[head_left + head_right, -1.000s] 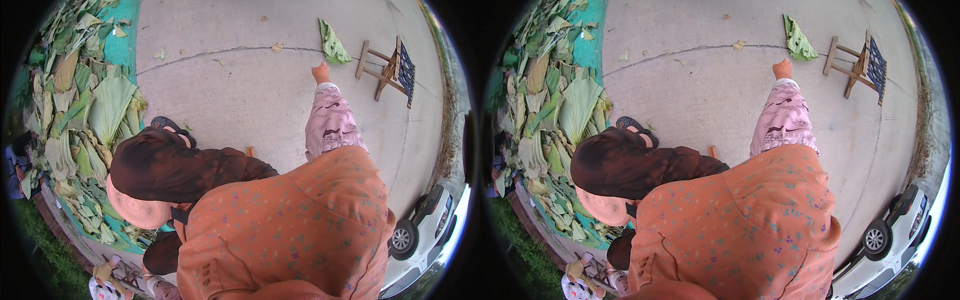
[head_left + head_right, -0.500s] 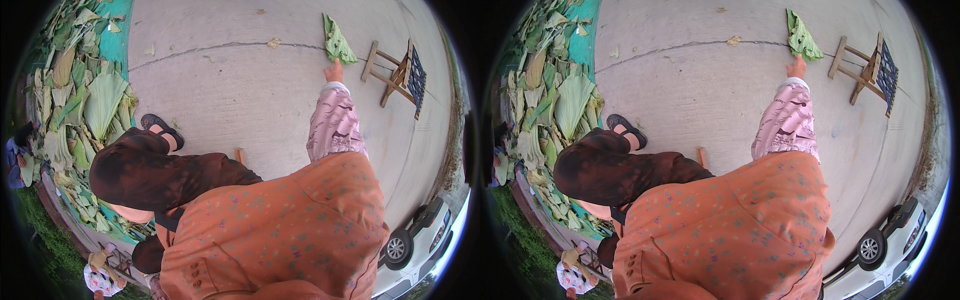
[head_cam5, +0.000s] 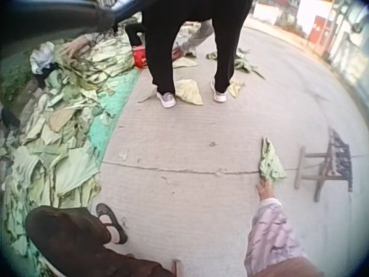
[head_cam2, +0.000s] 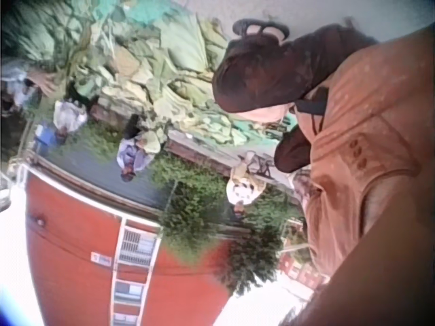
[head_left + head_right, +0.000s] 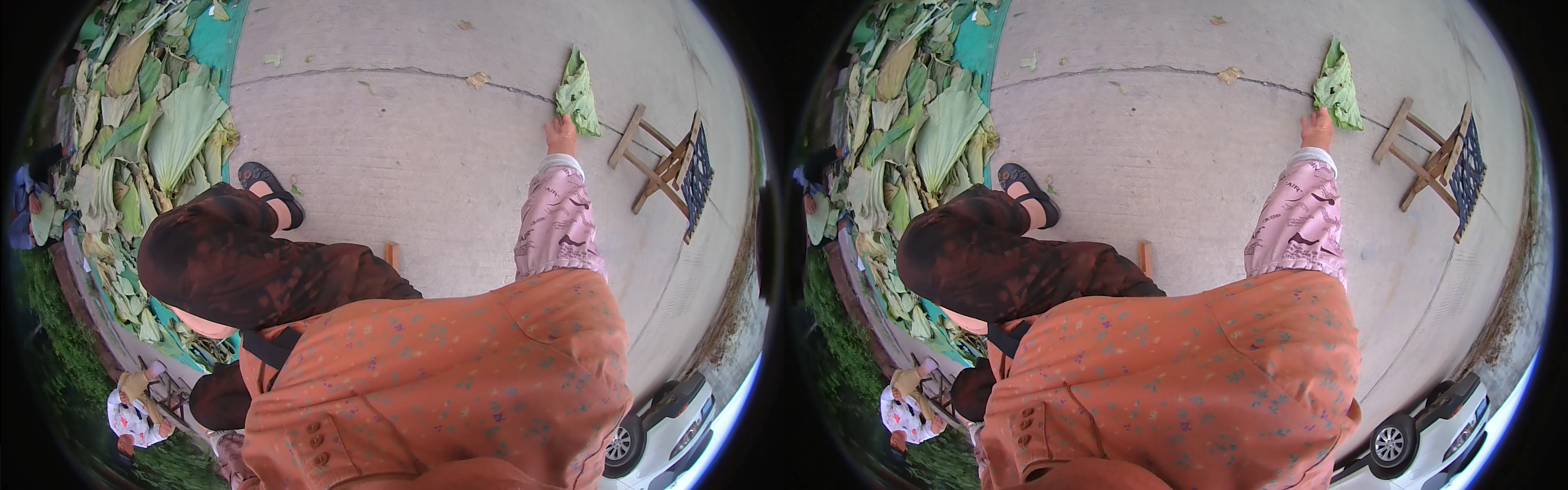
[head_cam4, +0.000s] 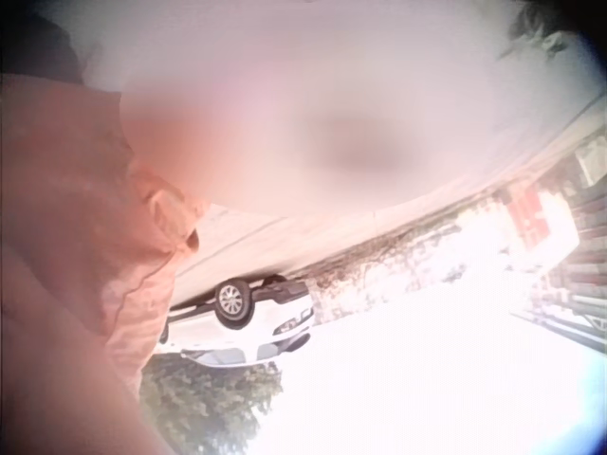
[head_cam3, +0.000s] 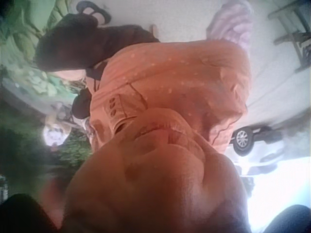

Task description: The person sits on a low stool and assembles a craft item using large green leaves and white string. They place a leaf inside a pink plastic basin, secure it with string, and then repeatedly pull and tie white string strands around the basin to form a net-like structure.

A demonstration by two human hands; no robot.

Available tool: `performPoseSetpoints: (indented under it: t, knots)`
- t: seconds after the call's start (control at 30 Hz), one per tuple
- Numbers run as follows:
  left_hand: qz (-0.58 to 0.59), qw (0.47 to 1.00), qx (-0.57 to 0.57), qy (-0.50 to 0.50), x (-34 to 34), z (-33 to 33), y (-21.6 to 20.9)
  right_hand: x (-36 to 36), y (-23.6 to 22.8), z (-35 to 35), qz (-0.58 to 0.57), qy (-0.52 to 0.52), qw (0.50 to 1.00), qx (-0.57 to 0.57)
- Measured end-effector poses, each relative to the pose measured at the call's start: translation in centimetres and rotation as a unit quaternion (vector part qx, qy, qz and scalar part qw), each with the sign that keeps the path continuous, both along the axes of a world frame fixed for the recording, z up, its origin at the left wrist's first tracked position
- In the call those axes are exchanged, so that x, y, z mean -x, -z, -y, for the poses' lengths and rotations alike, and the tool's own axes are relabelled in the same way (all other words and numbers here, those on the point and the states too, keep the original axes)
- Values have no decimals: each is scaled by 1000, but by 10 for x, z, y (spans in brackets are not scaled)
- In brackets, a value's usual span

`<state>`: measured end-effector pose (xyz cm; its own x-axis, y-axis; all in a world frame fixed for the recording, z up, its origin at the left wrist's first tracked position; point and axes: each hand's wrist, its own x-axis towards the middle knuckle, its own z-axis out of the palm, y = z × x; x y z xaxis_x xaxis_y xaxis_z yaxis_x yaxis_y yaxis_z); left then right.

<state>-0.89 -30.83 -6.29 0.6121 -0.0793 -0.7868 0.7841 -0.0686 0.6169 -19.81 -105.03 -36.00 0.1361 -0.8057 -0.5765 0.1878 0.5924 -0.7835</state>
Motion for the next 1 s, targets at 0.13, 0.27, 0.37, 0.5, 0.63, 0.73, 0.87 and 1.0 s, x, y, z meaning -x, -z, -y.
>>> performPoseSetpoints:
  t: [0.13,0.27,0.37,0.5,0.63,0.73,0.87,1.0]
  knots:
    - [9,1000,0,-6,-2,-3,-2,-55,-12,-93,92,-90,992,19]
    - [14,1000,0,-5,-7,-9,-4,-76,-39,-250,85,-288,952,-55]
    - [19,1000,-6,-12,-8,-13,-11,-62,-54,-311,-6,-469,881,-57]
    - [32,999,6,-33,-5,-22,-18,-72,-49,-296,-142,-416,865,243]
    - [42,997,25,-67,4,-37,-24,-110,-30,-250,-405,-407,716,397]
    - [50,993,40,-97,18,-52,-40,-139,-9,-259,-422,-458,722,301]
    - [74,984,67,-147,41,-79,-56,-161,53,-265,-357,-500,734,289]
    - [100,964,79,-232,84,-120,-61,-185,-19,-301,-203,-497,821,195]
